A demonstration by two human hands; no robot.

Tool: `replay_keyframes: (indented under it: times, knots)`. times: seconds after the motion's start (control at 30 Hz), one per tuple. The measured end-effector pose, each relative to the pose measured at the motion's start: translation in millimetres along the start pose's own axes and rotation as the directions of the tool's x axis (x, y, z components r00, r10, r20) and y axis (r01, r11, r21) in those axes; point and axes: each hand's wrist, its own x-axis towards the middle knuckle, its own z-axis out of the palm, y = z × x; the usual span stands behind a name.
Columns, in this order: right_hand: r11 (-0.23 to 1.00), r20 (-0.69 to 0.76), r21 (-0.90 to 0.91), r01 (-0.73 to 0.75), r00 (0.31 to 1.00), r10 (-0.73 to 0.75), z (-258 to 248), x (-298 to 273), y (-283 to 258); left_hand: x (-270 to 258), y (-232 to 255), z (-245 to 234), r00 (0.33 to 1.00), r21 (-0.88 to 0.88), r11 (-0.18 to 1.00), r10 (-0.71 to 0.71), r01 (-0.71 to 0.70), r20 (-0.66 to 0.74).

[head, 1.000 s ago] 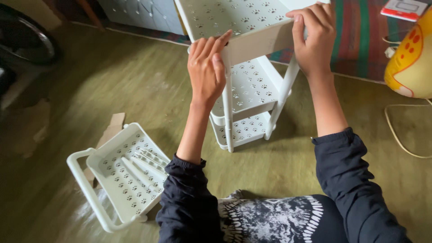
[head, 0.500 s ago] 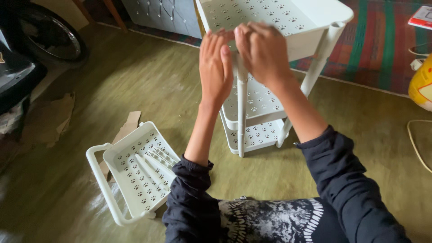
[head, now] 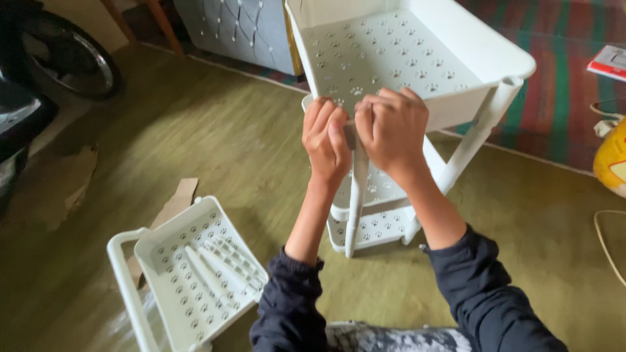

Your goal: The person assembles a white plastic storage unit by inserting vertical poles into the corners of the baskets and stacking them to form a multi-tiered rack. The person handles the baskets and poles by hand, aligning and securing each layer.

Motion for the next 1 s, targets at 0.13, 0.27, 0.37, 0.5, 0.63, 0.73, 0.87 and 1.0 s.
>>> replay_keyframes:
  times: [0.13,0.27,0.37,0.5,0.63,0.73,0.87,1.0]
  knots:
    - [1.0,-0.019,-0.014,-0.017,1.0,0.016,3,-2,-4,-1,-3,2,1.0,-0.018,1.0,0.022,-0.022,-0.014]
    - [1.0,-0.014,-0.024,-0.014,1.0,0.013,3,-4,-6,-3,-3,0,1.0,-0.013,1.0,-0.011,0.011,-0.013]
    - [0.998,0.004,-0.061,-0.031,0.999,0.032,4,-3,-8,-3,-1,-1,1.0,-0.008,1.0,-0.003,0.003,-0.01]
    - [0.997,0.026,-0.074,-0.025,0.999,0.027,3,-2,-11,-1,2,-4,1.0,0.002,1.0,-0.019,0.019,0.019]
    - [0.999,0.109,-0.05,0.021,0.994,-0.015,-2,2,-3,2,-2,-8,0.998,0.046,0.999,-0.002,0.0,0.06]
    - [0.985,0.024,0.101,0.142,0.989,-0.145,-15,-2,18,-1,-12,-9,0.993,0.152,0.988,-0.003,-0.016,0.119]
    - [0.996,-0.086,0.034,0.08,0.993,-0.076,-72,-2,90,-8,-30,-8,0.983,0.258,0.964,0.013,-0.062,0.186]
    - [0.994,0.019,0.053,-0.098,0.995,0.097,-112,-7,150,-9,-52,-10,0.995,0.267,0.963,-0.006,-0.02,0.097]
